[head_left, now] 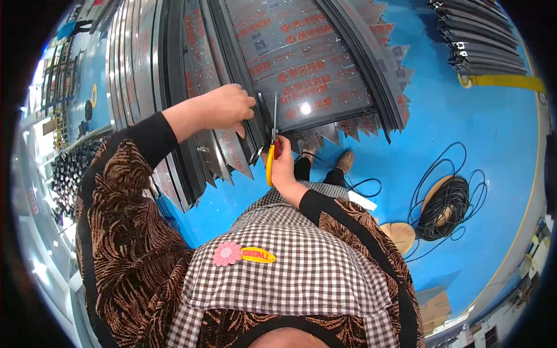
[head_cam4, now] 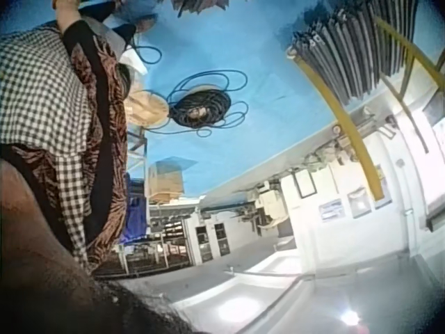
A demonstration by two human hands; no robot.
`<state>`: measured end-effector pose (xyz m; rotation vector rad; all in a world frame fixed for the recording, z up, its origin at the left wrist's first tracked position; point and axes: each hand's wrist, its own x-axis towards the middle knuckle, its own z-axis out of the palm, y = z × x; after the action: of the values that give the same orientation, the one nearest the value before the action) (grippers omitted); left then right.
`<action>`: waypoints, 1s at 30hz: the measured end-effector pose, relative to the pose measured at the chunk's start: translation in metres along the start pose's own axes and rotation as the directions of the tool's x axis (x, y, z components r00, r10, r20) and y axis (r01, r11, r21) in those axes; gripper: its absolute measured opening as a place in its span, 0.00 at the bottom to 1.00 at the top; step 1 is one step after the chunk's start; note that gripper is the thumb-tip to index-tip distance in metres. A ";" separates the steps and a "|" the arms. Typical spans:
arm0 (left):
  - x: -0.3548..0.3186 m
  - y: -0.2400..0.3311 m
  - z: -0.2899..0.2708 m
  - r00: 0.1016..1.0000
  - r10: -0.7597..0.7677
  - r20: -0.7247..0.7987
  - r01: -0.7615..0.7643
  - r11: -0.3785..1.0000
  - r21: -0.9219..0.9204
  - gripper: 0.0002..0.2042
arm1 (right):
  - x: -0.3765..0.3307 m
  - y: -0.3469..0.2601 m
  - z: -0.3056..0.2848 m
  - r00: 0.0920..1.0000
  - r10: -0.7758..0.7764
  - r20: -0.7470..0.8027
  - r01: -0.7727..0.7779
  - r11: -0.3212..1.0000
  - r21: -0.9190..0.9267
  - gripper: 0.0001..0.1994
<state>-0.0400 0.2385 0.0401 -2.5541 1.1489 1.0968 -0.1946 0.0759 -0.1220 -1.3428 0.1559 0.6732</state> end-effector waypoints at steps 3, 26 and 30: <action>0.010 -0.009 0.004 0.995 0.101 0.027 -0.101 0.995 0.005 0.18 | 0.003 0.003 0.003 0.999 0.000 -0.052 0.001 1.000 0.023 0.26; 0.019 -0.026 -0.011 0.947 0.307 0.092 -0.313 0.948 0.059 0.21 | -0.001 -0.014 0.007 0.992 -0.109 -0.061 0.100 0.986 -0.131 0.28; 0.022 -0.028 -0.008 0.947 0.282 0.154 -0.296 0.953 0.072 0.20 | -0.002 -0.016 0.009 0.992 -0.117 -0.047 0.108 0.981 -0.163 0.27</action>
<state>-0.0063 0.2419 0.0267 -2.2435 1.5321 1.2289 -0.1900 0.0827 -0.1054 -1.5145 0.0709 0.5621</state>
